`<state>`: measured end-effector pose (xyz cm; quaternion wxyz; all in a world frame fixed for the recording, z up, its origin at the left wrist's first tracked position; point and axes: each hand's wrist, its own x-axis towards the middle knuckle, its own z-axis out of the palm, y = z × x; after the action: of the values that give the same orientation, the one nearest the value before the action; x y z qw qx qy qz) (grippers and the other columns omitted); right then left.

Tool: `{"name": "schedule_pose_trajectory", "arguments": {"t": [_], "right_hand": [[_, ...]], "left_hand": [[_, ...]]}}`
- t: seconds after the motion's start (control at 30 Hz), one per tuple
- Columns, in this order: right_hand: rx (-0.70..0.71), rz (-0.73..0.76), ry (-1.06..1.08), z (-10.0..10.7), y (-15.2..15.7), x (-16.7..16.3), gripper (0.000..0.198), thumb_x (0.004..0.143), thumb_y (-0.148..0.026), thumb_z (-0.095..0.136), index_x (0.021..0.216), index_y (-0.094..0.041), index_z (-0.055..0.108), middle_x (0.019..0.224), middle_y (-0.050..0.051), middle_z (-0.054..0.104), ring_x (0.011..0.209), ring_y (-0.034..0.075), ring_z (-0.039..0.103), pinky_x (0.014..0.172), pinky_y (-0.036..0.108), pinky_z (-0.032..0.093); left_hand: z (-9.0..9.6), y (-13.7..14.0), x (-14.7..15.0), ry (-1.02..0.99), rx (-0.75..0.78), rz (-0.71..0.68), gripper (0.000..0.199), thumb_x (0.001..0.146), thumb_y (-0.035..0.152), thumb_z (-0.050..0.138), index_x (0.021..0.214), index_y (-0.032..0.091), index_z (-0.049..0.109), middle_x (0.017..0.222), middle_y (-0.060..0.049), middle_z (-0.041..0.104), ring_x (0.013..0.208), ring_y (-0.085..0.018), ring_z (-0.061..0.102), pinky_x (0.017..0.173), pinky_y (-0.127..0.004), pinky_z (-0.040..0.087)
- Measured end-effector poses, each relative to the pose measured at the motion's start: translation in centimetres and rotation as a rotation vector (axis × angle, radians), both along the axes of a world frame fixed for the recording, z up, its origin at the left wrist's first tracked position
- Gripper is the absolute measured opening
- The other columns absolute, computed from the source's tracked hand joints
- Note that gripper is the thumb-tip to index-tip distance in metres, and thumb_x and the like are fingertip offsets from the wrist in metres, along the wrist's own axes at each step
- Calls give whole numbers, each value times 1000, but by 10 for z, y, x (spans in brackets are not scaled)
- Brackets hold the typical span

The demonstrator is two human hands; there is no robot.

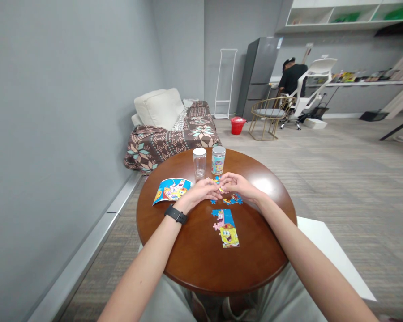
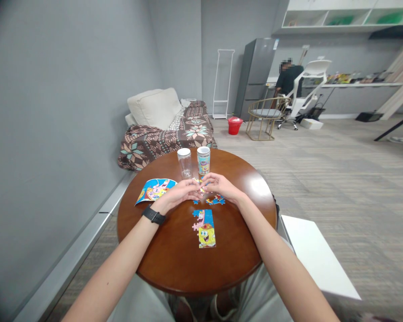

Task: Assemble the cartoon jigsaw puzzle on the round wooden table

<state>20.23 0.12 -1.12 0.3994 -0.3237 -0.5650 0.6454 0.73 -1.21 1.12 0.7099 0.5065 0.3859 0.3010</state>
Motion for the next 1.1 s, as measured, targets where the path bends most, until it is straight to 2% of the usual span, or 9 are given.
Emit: {"name": "schedule_pose_trajectory", "arguments": {"t": [0.33,0.57,0.93,1.0,1.1], "right_hand": [[21,-6,-62,6,-2,1,32,59,-18,83,85,-17,65,80,0,73,74,12,66,74,27,48],[37,-17,-73,3,0,4,29,64,-26,82,85,-17,64,81,3,75,72,13,66,68,26,46],[46,-26,-53,4,-1,1,33,59,-25,85,83,-18,63,84,1,72,76,13,65,75,28,48],[44,-49,-73,4,-1,0,34,60,-30,84,83,-18,63,80,0,70,72,13,63,70,27,47],[81,-139,-98,0,3,-1,33,68,-45,76,81,-19,61,71,-2,63,62,12,56,60,26,44]], "left_hand": [[4,-2,0,31,25,-12,29,73,30,78,82,12,57,73,-6,71,68,-12,68,68,-22,51],[-3,3,-3,13,50,-8,27,72,28,78,82,13,58,74,-4,70,72,-12,69,69,-22,52],[-1,0,0,0,37,-58,30,68,21,81,84,11,58,74,-5,71,69,-13,69,68,-23,51],[-2,1,0,-6,44,-44,29,67,20,81,84,11,58,72,-4,70,67,-12,68,68,-24,51],[-5,3,1,5,74,-5,26,68,18,79,85,12,61,76,-3,69,68,-11,67,67,-23,50]]}}
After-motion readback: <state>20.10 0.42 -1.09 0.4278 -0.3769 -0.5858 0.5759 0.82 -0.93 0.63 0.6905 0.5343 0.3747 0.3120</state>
